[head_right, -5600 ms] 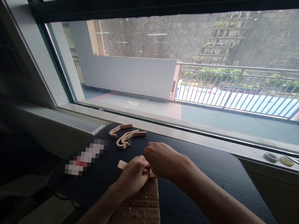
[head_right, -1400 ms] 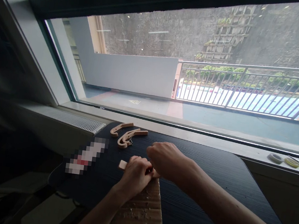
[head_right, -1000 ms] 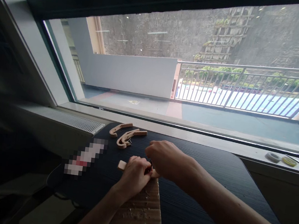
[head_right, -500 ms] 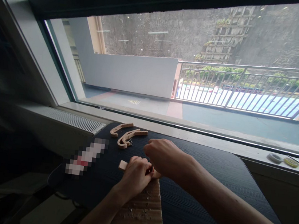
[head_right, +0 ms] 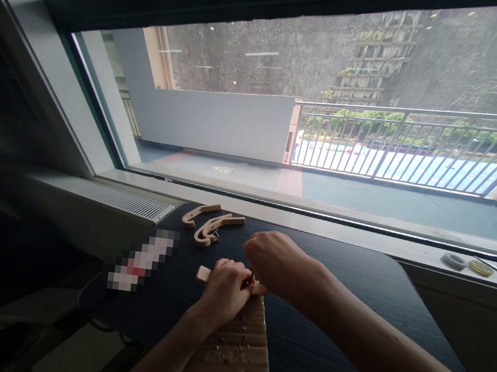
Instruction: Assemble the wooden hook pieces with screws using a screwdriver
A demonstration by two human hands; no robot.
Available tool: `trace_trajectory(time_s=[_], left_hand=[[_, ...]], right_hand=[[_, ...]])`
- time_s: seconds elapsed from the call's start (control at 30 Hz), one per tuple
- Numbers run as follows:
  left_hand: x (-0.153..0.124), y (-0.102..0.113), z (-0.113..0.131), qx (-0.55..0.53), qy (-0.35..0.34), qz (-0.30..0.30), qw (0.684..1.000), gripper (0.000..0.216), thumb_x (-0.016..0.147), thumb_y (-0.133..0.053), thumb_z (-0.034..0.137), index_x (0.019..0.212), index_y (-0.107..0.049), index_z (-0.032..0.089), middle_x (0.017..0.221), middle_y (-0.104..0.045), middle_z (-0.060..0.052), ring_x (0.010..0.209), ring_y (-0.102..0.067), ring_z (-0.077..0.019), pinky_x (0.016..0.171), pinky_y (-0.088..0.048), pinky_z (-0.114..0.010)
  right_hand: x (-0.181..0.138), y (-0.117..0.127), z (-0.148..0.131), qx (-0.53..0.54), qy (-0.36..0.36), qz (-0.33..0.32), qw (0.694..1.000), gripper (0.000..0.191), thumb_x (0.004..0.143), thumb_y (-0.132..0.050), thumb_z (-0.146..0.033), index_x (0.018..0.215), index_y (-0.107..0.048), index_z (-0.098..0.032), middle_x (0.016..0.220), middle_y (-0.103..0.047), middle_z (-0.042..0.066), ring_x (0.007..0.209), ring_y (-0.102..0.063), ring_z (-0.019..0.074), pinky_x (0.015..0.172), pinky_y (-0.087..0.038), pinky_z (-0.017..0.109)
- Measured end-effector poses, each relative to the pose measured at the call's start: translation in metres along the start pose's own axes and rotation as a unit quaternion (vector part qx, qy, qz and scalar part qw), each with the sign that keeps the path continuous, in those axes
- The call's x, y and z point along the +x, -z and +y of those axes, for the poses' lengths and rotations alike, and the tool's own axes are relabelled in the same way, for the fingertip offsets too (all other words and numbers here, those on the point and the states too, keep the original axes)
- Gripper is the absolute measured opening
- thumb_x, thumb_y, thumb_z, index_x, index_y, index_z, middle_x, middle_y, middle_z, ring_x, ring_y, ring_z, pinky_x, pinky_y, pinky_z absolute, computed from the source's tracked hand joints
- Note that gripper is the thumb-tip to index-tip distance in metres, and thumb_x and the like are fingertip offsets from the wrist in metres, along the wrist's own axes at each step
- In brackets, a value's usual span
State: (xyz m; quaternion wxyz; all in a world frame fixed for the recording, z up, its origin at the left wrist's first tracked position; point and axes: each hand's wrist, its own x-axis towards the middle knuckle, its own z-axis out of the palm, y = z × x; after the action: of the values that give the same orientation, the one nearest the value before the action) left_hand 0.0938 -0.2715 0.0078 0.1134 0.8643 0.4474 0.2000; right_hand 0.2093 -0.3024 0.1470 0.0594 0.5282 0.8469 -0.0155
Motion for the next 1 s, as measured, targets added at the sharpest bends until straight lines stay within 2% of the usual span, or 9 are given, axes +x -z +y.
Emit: trace_trajectory(time_s=[0.13, 0.27, 0.37, 0.43, 0.57, 0.67, 0.77, 0.87, 1.0], left_hand=[[-0.001, 0.001, 0.001, 0.001, -0.001, -0.001, 1.000, 0.018, 0.082, -0.053, 0.024, 0.071, -0.066, 0.019, 0.080, -0.066, -0.004, 0.084, -0.056, -0.0198, 0.085, -0.034, -0.035], [-0.001, 0.004, 0.002, -0.005, 0.011, -0.018, 1.000, 0.015, 0.081, -0.055, 0.024, 0.076, -0.068, 0.020, 0.084, -0.067, -0.005, 0.088, -0.056, -0.0204, 0.088, -0.034, -0.035], [-0.001, 0.006, 0.003, -0.013, 0.009, -0.024, 1.000, 0.016, 0.082, -0.054, 0.023, 0.076, -0.069, 0.020, 0.085, -0.067, -0.005, 0.088, -0.056, -0.0202, 0.088, -0.034, -0.035], [-0.001, 0.006, 0.003, -0.015, 0.010, -0.024, 1.000, 0.016, 0.082, -0.054, 0.024, 0.075, -0.069, 0.020, 0.084, -0.067, -0.005, 0.087, -0.056, -0.0198, 0.089, -0.033, -0.035], [-0.001, 0.006, 0.003, -0.019, 0.012, -0.029, 0.999, 0.017, 0.082, -0.054, 0.024, 0.074, -0.068, 0.019, 0.085, -0.068, -0.005, 0.087, -0.056, -0.0197, 0.089, -0.032, -0.035], [-0.001, 0.006, 0.003, -0.017, 0.017, -0.029, 0.999, 0.018, 0.082, -0.054, 0.024, 0.075, -0.069, 0.020, 0.085, -0.067, -0.006, 0.088, -0.056, -0.0203, 0.089, -0.032, -0.035], [-0.001, 0.005, 0.003, -0.016, 0.013, -0.023, 1.000, 0.017, 0.082, -0.054, 0.024, 0.075, -0.069, 0.020, 0.084, -0.067, -0.005, 0.088, -0.056, -0.0200, 0.089, -0.033, -0.035], [-0.001, 0.004, 0.003, -0.014, 0.009, -0.018, 1.000, 0.017, 0.082, -0.054, 0.024, 0.073, -0.068, 0.020, 0.083, -0.067, -0.005, 0.087, -0.056, -0.0197, 0.089, -0.033, -0.035], [-0.001, 0.005, 0.004, -0.015, 0.018, -0.025, 0.999, 0.018, 0.082, -0.054, 0.025, 0.073, -0.068, 0.020, 0.084, -0.067, -0.005, 0.088, -0.056, -0.0198, 0.091, -0.032, -0.036]], right_hand=[[0.001, -0.002, 0.000, -0.038, -0.025, -0.006, 0.999, 0.015, 0.080, -0.054, -0.012, 0.069, -0.063, -0.013, 0.060, -0.057, 0.003, 0.051, -0.048, 0.0107, 0.047, -0.026, 0.023], [-0.001, -0.004, 0.002, 0.003, 0.015, 0.034, 0.999, 0.011, 0.073, -0.059, -0.010, 0.082, -0.064, -0.014, 0.079, -0.060, 0.004, 0.057, -0.049, 0.0093, 0.047, -0.027, 0.022], [0.001, -0.008, 0.004, 0.004, 0.038, 0.019, 0.999, 0.008, 0.069, -0.062, -0.007, 0.074, -0.063, -0.013, 0.076, -0.059, 0.002, 0.053, -0.044, 0.0072, 0.047, -0.026, 0.022], [0.005, -0.011, 0.004, -0.005, 0.030, 0.006, 1.000, 0.007, 0.072, -0.060, -0.007, 0.070, -0.062, -0.013, 0.071, -0.059, 0.002, 0.052, -0.043, 0.0074, 0.047, -0.026, 0.022], [0.007, -0.010, 0.004, -0.015, -0.012, -0.014, 1.000, 0.017, 0.082, -0.052, -0.013, 0.069, -0.063, -0.013, 0.067, -0.059, 0.004, 0.053, -0.047, 0.0094, 0.048, -0.026, 0.023], [0.002, -0.005, 0.006, 0.005, -0.011, 0.017, 1.000, 0.008, 0.078, -0.055, -0.014, 0.079, -0.064, -0.014, 0.074, -0.061, 0.004, 0.060, -0.051, 0.0115, 0.050, -0.028, 0.023], [-0.002, -0.002, 0.007, 0.019, 0.020, 0.031, 0.999, 0.013, 0.072, -0.056, -0.007, 0.081, -0.063, -0.014, 0.081, -0.061, 0.004, 0.061, -0.051, 0.0107, 0.050, -0.029, 0.022], [-0.001, -0.001, 0.006, 0.006, 0.018, 0.011, 1.000, 0.010, 0.077, -0.054, -0.008, 0.073, -0.062, -0.013, 0.076, -0.061, 0.004, 0.058, -0.049, 0.0102, 0.049, -0.029, 0.022], [0.003, -0.005, 0.005, -0.021, -0.014, 0.008, 1.000, 0.020, 0.085, -0.048, -0.014, 0.071, -0.062, -0.013, 0.068, -0.061, 0.005, 0.055, -0.050, 0.0115, 0.049, -0.027, 0.024]])
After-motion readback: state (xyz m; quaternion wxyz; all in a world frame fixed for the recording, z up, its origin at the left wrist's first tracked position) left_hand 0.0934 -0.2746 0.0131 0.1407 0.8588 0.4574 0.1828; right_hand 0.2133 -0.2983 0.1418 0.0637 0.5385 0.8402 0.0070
